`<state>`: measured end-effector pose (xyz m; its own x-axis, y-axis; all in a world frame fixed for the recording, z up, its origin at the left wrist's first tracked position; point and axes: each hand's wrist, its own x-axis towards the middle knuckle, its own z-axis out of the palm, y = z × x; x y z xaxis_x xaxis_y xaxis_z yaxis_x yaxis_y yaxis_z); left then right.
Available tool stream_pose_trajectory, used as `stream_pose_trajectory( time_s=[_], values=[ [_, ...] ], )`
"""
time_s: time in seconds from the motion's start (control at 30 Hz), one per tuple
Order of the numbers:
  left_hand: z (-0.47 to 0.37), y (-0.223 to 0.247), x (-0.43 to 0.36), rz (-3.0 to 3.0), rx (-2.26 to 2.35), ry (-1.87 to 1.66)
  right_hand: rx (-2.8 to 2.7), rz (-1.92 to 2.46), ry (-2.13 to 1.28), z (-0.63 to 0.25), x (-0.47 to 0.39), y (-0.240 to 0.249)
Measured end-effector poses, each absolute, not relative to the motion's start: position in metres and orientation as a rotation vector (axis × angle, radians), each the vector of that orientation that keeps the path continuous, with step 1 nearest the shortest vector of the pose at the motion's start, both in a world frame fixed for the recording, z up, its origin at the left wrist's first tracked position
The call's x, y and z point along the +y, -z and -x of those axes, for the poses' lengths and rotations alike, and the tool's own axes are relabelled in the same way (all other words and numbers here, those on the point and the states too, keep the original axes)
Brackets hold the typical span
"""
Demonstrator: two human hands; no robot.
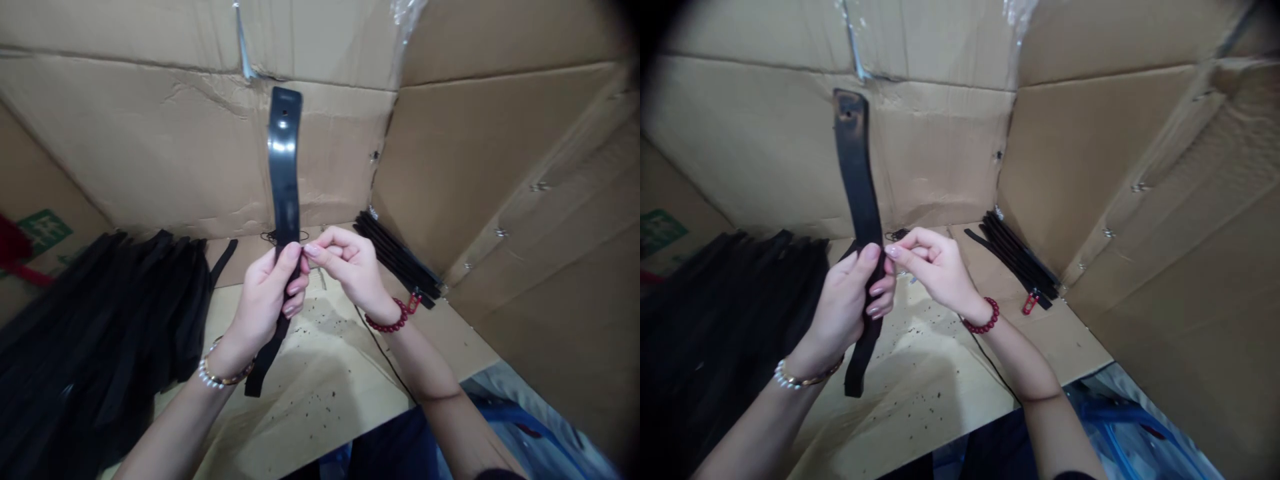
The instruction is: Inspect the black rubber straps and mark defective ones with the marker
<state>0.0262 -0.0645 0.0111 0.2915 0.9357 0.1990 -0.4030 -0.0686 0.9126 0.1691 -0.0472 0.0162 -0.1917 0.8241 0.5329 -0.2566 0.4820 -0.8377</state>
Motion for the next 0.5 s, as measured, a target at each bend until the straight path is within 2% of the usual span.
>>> stream_pose_trajectory(
  time_s=[0.17,0.3,0.37,0.43,0.5],
  values=[
    [-0.032,-0.003,-0.060,-1.213,0.669,-1.192,-1.476,0.609,-1.030,-0.180,-0.055,-0.003],
    [-0.051,0.013,-0.057,-1.290,0.674,-1.029,-1.626,1.015,-0.801,-0.220,-0.079,0.020],
    [-0.060,0.021,-0.057,-1.267,0.684,-0.968,-1.654,1.395,-0.596,-0.247,-0.089,0.037],
    [-0.066,0.026,-0.057,-1.217,0.698,-0.948,-1.453,2.055,-0.241,-0.272,-0.091,0.056],
    [-0.068,0.028,-0.057,-1.170,0.710,-0.947,-1.208,2.341,-0.126,-0.293,-0.082,0.076]
  ],
)
